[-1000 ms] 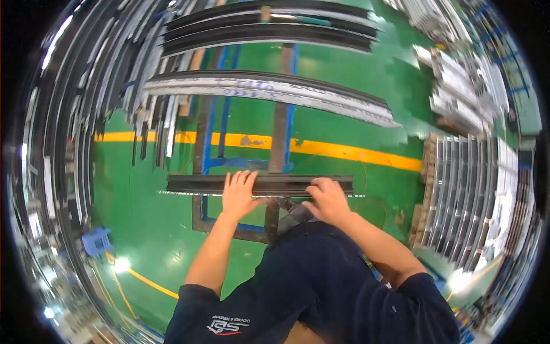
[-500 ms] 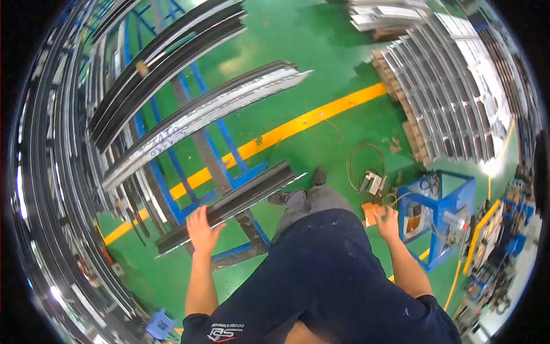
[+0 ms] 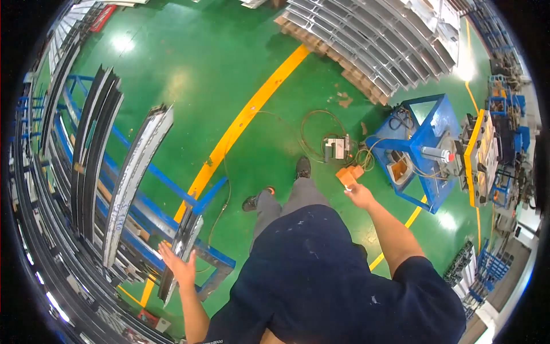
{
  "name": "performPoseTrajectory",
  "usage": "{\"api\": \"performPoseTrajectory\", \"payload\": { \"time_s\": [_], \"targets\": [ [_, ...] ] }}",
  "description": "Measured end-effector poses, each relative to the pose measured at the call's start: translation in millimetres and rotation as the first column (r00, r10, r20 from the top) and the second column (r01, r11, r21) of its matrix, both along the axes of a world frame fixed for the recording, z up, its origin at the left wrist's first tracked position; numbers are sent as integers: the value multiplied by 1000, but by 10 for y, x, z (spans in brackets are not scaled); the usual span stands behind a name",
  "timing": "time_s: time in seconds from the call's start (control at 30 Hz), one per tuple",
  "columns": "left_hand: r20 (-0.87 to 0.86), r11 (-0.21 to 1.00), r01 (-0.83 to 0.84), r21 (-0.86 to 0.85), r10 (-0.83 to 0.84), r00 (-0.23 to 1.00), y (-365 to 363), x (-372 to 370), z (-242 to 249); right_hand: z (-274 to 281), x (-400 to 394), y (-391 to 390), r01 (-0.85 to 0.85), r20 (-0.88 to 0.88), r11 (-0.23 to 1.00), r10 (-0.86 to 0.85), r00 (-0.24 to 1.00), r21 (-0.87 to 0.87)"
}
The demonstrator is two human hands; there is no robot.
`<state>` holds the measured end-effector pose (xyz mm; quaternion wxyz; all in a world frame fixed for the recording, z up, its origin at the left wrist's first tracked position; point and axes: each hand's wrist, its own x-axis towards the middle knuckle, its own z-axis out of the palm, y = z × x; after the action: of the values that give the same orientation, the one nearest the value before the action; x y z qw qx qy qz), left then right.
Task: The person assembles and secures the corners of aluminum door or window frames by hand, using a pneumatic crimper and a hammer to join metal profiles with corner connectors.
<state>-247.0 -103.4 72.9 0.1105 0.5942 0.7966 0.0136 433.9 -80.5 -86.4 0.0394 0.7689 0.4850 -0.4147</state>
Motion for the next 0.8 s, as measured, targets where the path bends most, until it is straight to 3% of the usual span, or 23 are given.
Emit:
{"api": "performPoseTrajectory", "payload": {
  "time_s": [0.07, 0.13, 0.27, 0.3, 0.33, 0.4, 0.47, 0.5, 0.53, 0.6, 0.67, 0.7, 0.73, 0.8],
  "targets": [
    [-58, 999, 16, 41, -14, 998, 92, 522, 166, -160, 89, 142, 43, -46, 993, -48, 998, -114],
    [-3, 994, -11, 105, 12, 1000, -12, 940, 191, -503, 218, 177, 53, -30, 989, -58, 998, -137],
    [-184, 983, -161, -86, 143, 972, -868, 975, -454, -1390, 470, 328, -26, -11, 960, 24, 1000, -280],
    [-32, 899, -398, -180, 399, 916, -997, 833, -559, -1715, 508, 332, -14, -17, 956, 9, 1000, -293],
    [87, 746, -593, -303, 641, 762, -981, 737, -719, -2110, 545, 337, 45, -28, 968, -53, 998, -247],
    [261, 364, -778, -511, 929, 263, -484, 860, -642, -2792, 537, 245, 99, -60, 965, -117, 991, -244],
    [253, 215, -722, -658, 966, 58, -348, 638, -709, -3465, 521, 277, 382, -22, 901, -395, 919, -204],
    [261, 147, -714, -685, 964, -51, -390, 467, -736, -3937, 589, 201, 424, -36, 883, -439, 898, -203],
    [38, 24, -885, -464, 999, 7, -237, 585, -698, -4381, 619, 95, 463, -52, 861, -483, 874, -208],
    [147, 153, -816, -558, 986, 84, -554, 154, -744, -4567, 697, 403, 516, -71, 725, -608, 791, -456],
    [83, 97, -817, -568, 995, 60, -561, 85, -633, -4719, 697, 621, 534, -26, 753, -587, 809, -386],
    [52, -45, -818, -573, 994, -91, -282, 330, -499, -4926, 703, 642, 527, -25, 748, -584, 811, -404],
    [99, 45, -726, -687, 995, -32, -132, 516, -472, -5149, 737, 699, 537, -4, 737, -590, 808, -410],
    [-105, -55, -815, -576, 994, 7, -286, 76, -506, -5452, 690, 822, 542, 11, 726, -594, 804, -423]
  ]
}}
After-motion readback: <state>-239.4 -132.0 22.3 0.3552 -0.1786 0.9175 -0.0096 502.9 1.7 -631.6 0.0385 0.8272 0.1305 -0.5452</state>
